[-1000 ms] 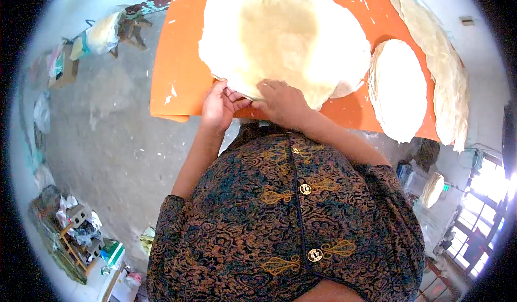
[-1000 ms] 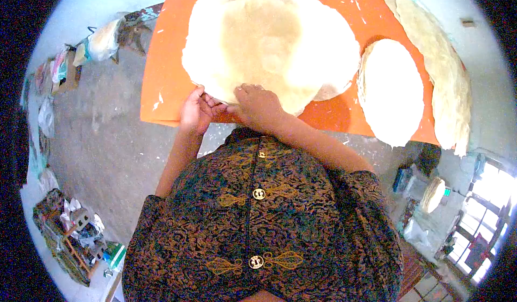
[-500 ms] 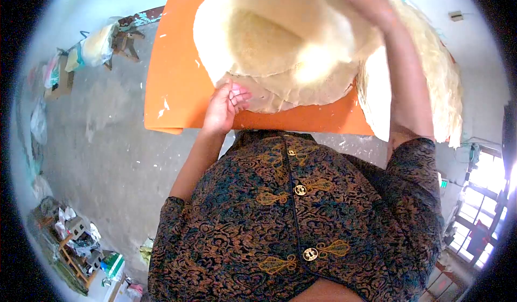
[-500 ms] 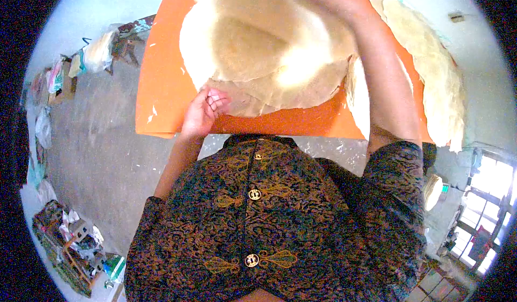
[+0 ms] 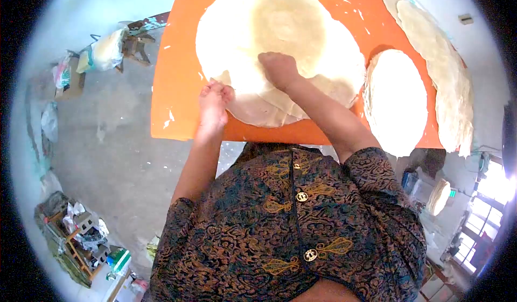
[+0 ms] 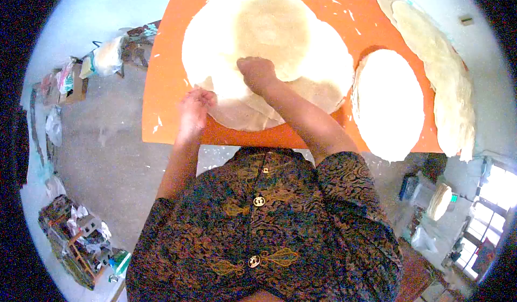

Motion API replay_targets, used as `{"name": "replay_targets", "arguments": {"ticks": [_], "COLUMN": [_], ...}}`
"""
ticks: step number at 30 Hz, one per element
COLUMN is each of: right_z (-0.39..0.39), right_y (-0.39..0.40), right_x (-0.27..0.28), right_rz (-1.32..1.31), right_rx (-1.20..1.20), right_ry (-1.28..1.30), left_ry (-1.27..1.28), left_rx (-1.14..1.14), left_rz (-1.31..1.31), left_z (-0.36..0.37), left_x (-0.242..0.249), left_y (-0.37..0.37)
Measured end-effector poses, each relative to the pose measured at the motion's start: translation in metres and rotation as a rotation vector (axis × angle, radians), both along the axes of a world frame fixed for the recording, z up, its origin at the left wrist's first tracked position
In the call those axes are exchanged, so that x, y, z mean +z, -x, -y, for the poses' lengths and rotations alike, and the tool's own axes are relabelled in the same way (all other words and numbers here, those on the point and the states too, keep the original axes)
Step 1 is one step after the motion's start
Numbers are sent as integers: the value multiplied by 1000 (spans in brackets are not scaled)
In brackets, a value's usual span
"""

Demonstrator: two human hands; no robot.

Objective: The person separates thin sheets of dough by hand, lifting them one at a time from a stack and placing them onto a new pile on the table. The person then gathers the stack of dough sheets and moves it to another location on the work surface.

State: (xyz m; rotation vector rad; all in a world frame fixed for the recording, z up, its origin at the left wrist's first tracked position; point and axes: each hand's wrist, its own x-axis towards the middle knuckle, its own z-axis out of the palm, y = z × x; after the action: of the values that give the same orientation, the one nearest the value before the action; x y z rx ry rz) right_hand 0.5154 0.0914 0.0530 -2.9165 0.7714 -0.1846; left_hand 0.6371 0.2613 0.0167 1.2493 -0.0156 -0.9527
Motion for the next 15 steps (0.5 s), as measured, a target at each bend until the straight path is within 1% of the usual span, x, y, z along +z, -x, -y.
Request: {"name": "replay_targets", "arguments": {"ticks": [3, 5, 6, 8, 9, 11, 12, 13, 15], "right_z": [9, 24, 26, 23, 18, 2, -10, -20, -33], "right_y": [4, 1, -3, -7, -11, -23, -29, -32, -35], "right_x": [8, 41, 57, 81, 80, 71, 61, 43, 15], "right_rz": [22, 39, 63, 117, 118, 122, 78, 89, -87], "right_rx": [-64, -129, -121, -112, -90, -51, -18, 35, 24], "right_ry": [-96, -150, -120, -64, -42, 6, 38, 35, -23], "left_ry": [-24, -38, -29, -56, -72, -120, -144, -140, -136], "left_rx": [47, 52, 24, 58, 67, 46, 35, 32, 23], "left_rz": [-96, -128, -135, -165, -179, -144, -125, -134, -150], "left_z": [5, 12, 12, 18, 21, 25, 26, 27, 28], "left_x": [7, 16, 19, 26, 28, 15, 9, 10, 13], "left_y": [9, 6, 3, -3, -6, -13, -16, -18, -20]}}
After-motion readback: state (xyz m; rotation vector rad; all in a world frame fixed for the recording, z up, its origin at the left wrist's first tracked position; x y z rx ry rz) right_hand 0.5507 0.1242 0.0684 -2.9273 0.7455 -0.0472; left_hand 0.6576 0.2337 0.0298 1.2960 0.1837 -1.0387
